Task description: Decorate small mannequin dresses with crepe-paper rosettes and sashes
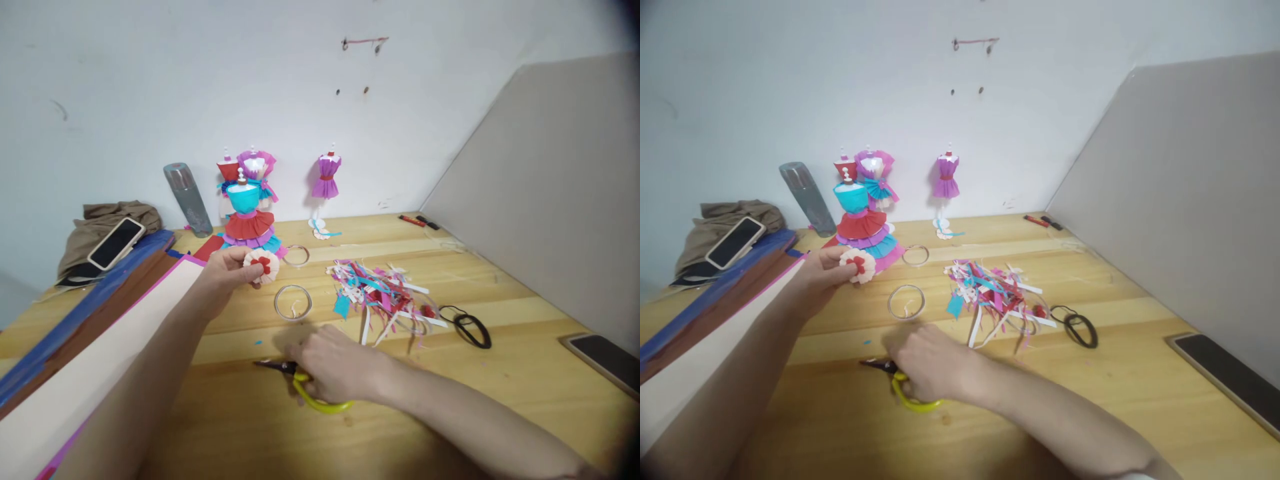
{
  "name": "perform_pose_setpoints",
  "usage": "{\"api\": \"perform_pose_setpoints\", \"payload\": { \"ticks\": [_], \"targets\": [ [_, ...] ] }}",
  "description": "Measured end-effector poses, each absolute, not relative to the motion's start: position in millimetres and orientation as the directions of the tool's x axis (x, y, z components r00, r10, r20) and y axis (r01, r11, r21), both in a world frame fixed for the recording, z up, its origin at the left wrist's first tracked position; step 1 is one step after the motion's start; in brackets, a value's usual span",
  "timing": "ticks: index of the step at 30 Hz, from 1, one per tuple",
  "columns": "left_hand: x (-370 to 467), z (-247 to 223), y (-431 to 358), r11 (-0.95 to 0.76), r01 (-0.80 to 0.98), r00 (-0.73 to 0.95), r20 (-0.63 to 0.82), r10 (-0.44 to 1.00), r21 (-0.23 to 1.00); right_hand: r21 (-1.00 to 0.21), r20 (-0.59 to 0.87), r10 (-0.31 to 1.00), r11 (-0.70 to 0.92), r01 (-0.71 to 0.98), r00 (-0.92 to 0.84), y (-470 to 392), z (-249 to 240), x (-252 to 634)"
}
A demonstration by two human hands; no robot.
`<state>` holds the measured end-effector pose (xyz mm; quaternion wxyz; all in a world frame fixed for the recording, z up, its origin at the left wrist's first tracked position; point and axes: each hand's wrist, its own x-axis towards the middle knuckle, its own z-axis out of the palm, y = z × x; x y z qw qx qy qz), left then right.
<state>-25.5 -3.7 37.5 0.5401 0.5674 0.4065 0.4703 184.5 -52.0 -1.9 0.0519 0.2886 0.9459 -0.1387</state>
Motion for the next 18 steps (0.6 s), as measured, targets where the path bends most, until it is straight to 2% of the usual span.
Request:
{"api": "perform_pose_setpoints", "payload": {
  "ticks": [6,10,18],
  "targets": [
    [-20,36,-3,-0.067,-0.082,0.236,0.085,0.968,0.994,-0.178,-0.304,0.561,0.761,0.624,-0.77,-68,-6,175],
    [-20,36,-4,-0.075,-0.077,0.239,0.092,0.967,0.994,-0.104,-0.274,0.616,0.745,0.659,-0.739,-67,-7,178],
    [-18,37,-7,-0.096,-0.045,0.25,0.104,0.963,0.994,-0.115,-0.23,0.63,0.739,0.664,-0.742,-58,-4,191]
  ]
}}
